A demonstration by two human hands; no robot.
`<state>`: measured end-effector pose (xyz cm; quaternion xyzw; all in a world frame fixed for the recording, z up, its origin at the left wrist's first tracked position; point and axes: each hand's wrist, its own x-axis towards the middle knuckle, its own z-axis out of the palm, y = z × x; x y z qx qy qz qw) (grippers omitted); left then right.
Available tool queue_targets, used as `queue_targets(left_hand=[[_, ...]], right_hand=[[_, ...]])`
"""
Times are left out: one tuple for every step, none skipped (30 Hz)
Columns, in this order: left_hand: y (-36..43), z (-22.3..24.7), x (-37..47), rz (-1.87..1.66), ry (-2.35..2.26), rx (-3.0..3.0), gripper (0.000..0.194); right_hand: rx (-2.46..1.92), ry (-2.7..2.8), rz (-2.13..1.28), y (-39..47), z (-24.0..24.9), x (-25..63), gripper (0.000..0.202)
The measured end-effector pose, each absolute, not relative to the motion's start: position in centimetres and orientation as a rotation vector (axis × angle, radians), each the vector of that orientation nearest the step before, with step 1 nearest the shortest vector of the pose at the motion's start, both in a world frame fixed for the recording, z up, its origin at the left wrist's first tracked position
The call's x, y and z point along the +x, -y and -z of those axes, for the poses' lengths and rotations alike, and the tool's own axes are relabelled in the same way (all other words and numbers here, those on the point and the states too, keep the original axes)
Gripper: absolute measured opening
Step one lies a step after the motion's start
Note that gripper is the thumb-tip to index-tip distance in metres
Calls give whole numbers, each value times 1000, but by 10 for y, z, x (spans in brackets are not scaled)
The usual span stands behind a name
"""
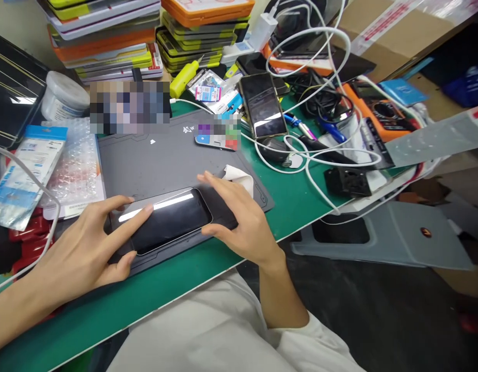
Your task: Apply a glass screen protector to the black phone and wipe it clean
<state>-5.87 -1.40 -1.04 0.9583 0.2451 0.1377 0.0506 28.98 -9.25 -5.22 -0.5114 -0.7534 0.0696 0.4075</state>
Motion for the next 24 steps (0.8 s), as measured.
queue_targets(left_hand=[[14, 11, -58, -414, -738, 2919, 80], [13, 11, -58, -399, -733, 2920, 79], [13, 10, -57, -377, -730, 2920, 79], [12, 10, -56, -355, -728, 2922, 78], [12, 10, -56, -333, -723, 2925, 77], [11, 9, -55, -317, -715, 2927, 77], [11, 9, -55, -305, -706, 2928, 77], [11, 9, -55, -298, -699, 2927, 76], [11, 9, -55, -296, -694, 2926, 76], [10, 9, -55, -288, -687, 2928, 76], [10, 10, -54, -285, -685, 2932, 76], [11, 10, -54, -290, -684, 2941, 76], [11, 10, -54, -300, -681, 2954, 76], [11, 10, -53, -307, -676, 2968, 76], [10, 11, -53, -310, -670, 2982, 76], [10, 11, -52, -309, -662, 2994, 76], [10, 10, -51, -301, -653, 3004, 75], [10, 10, -51, -293, -643, 3012, 75], [10, 10, -50, -291, -639, 3017, 75], [10, 10, -50, -291, -637, 3019, 75], [10, 9, -49, -290, -636, 3020, 75], [10, 9, -49, -289, -635, 3022, 76], [10, 8, -49, -288, -634, 3023, 76], [10, 8, -49, -288, -631, 3026, 76]], right_hand=[[-1323, 1915, -221, 92, 52, 292, 83], [-1354, 1929, -258, 92, 51, 293, 85], [-1377, 1939, -285, 92, 50, 294, 87], [-1393, 1942, -303, 92, 49, 294, 87], [-1402, 1940, -314, 92, 48, 294, 87], [-1404, 1934, -321, 93, 48, 294, 87], [-1400, 1927, -323, 93, 47, 294, 86], [-1391, 1922, -323, 93, 47, 293, 85], [-1380, 1921, -322, 93, 47, 293, 84], [-1369, 1923, -323, 93, 47, 293, 83], [-1360, 1927, -327, 93, 47, 292, 84], [-1352, 1931, -334, 93, 47, 292, 84], [-1343, 1935, -340, 92, 47, 293, 85], [-1336, 1939, -344, 92, 47, 293, 86], [-1329, 1941, -346, 92, 47, 293, 87], [-1327, 1943, -345, 92, 46, 293, 87], [-1328, 1943, -342, 92, 46, 294, 87], [-1330, 1943, -339, 92, 46, 294, 86], [-1332, 1943, -335, 92, 46, 293, 85], [-1333, 1942, -334, 92, 46, 293, 85], [-1333, 1941, -333, 92, 46, 293, 84], [-1333, 1938, -334, 92, 46, 293, 84], [-1332, 1935, -337, 92, 47, 293, 84], [-1330, 1931, -340, 92, 47, 293, 84]])
